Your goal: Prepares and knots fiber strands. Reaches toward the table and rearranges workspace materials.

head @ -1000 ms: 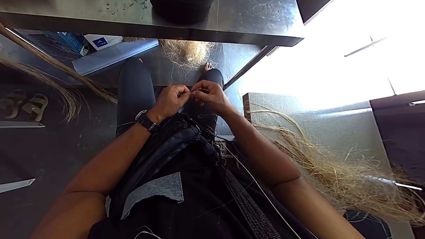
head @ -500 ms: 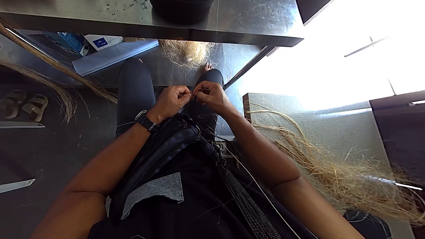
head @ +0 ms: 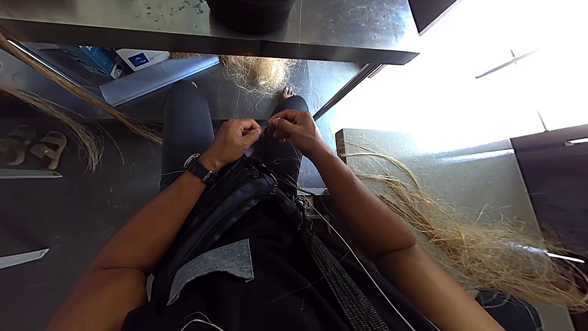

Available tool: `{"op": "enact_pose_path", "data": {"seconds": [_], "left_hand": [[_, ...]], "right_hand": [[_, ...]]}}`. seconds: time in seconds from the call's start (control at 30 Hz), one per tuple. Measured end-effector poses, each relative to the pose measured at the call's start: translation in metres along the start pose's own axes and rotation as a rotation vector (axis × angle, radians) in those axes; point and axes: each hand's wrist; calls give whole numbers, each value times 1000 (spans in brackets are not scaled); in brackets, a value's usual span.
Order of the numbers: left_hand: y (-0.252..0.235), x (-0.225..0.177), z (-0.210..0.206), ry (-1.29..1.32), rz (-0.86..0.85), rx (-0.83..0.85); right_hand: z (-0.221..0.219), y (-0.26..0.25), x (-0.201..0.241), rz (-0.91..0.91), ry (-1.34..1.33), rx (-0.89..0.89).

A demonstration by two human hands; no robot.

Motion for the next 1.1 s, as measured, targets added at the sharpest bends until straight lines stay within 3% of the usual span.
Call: {"op": "enact_pose_path", "data": {"seconds": [0.2, 0.43, 0.8, 1.1], "left_hand": [[1, 7, 3, -54, 52, 3], [-6, 0, 2, -130, -6, -43], [-2, -2, -1, 246, -72, 21], [-1, -1, 1, 274, -45, 85]], "right_hand": [[-3, -1, -2, 7, -19, -71], [-10, 1, -2, 49, -16, -10], [-11, 1, -3, 94, -142, 9], [-12, -1, -6, 136, -86, 43]]}}
Point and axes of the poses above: each hand's wrist, its own y-axis away from the middle knuckle, its own z-axis out of the back of the hand, x = y × z, and after that the axes turned 13 degrees about x, right-handed
